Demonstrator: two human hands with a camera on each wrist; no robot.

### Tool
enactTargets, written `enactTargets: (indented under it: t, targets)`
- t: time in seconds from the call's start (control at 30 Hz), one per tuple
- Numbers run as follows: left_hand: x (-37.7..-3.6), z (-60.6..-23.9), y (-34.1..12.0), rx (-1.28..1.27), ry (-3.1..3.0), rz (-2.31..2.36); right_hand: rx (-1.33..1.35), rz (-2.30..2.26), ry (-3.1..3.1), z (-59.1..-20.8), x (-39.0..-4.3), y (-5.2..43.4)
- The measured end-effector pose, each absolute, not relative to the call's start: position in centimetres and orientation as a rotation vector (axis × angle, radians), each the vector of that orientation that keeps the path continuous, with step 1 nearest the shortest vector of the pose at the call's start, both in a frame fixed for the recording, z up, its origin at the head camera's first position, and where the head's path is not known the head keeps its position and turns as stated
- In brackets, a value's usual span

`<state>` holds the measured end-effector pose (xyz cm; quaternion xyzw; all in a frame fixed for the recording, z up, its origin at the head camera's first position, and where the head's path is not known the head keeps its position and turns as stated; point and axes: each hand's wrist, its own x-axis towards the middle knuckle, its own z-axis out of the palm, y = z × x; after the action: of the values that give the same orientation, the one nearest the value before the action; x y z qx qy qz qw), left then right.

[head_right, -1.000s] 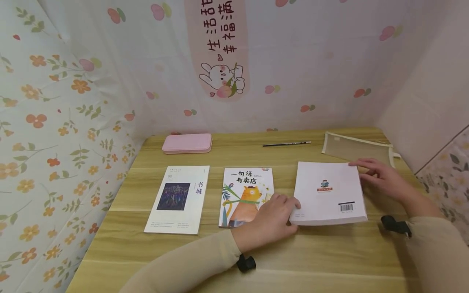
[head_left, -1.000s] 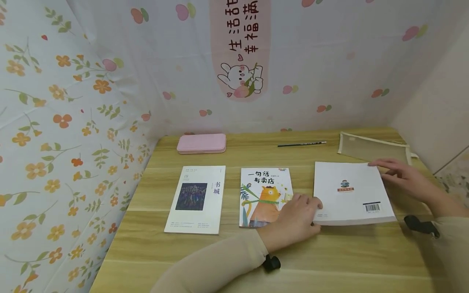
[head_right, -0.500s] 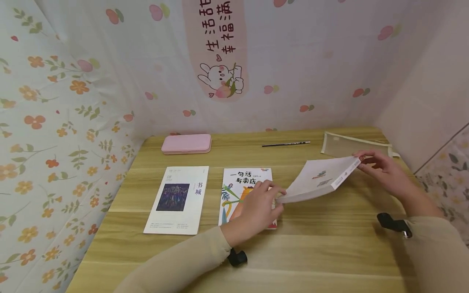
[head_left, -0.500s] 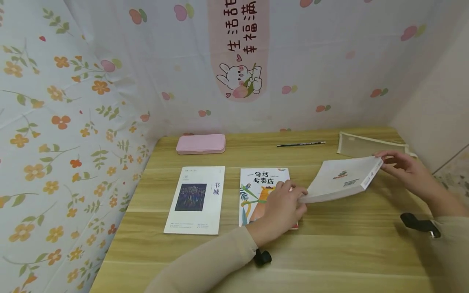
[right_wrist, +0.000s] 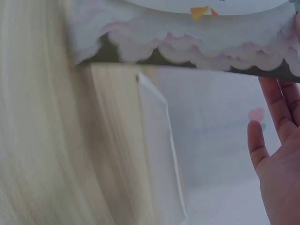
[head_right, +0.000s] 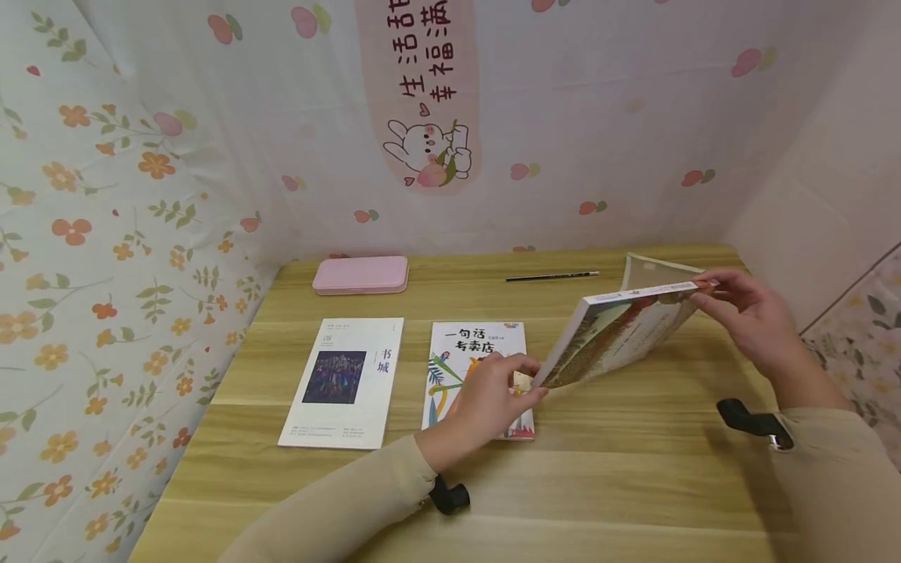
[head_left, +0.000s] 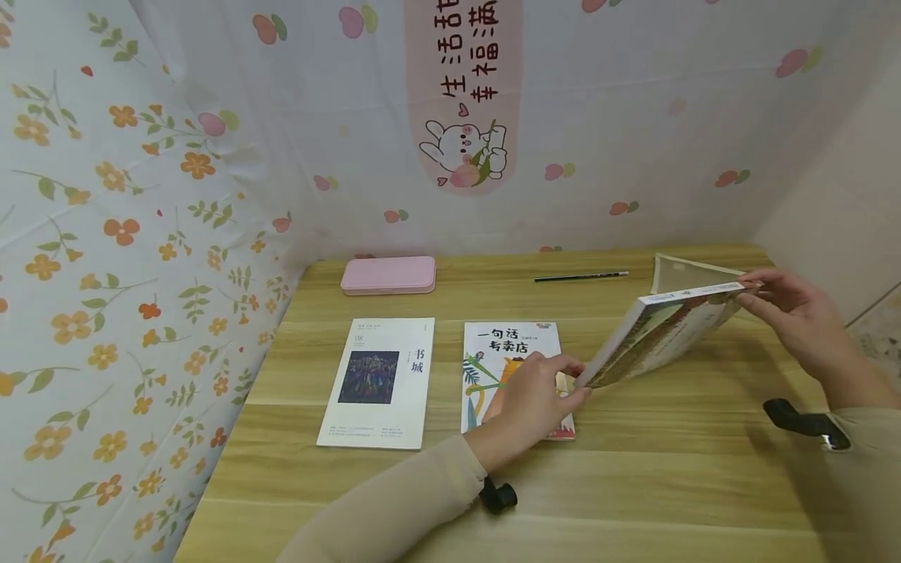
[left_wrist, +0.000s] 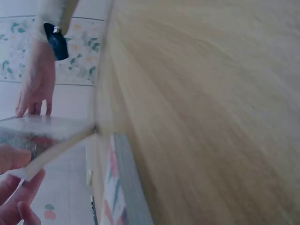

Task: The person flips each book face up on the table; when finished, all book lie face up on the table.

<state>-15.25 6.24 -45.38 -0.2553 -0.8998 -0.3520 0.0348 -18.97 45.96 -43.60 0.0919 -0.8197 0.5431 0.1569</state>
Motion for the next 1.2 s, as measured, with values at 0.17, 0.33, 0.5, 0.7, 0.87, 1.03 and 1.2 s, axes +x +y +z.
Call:
enactTargets:
  t: [0.17, 0.33, 0.5, 0.7, 0.87, 1.03, 1.2]
  targets:
    - [-15.4, -45.2, 5.9, -0.854, -2.704, -1.203, 0.185, 1.581, -2.332, -43.5, -18.9, 45.7]
    - [-15.2, -45.4, 5.9, -0.795, -2.723, -1.281, 0.127, 1.511, -2.406, -43.9, -18.9, 45.8]
    - [-15.1, -45.4, 6.1, -0.75, -2.74, -1.276, 0.144, 1.485, -2.449, -44.1, -19.0, 45.9]
    - [-14.9, -45.4, 6.4, -0.698, -2.794, -1.276, 0.195, 1.397, -2.512, -44.6, -19.2, 46.2]
    - [-14.7, -45.6, 6.7, -0.759, -2.795, -1.217, 0.156, 1.328, -2.622, -44.9, -19.2, 46.6]
    - [-14.6, -46.0, 7.1, -0.901, -2.772, -1.123, 0.114, 1.216, -2.772, -45.8, -19.0, 47.2]
    - [-14.5, -46.3, 7.6, -0.962, -2.82, -1.125, 0.218, 1.157, -2.819, -46.8, -19.1, 47.8]
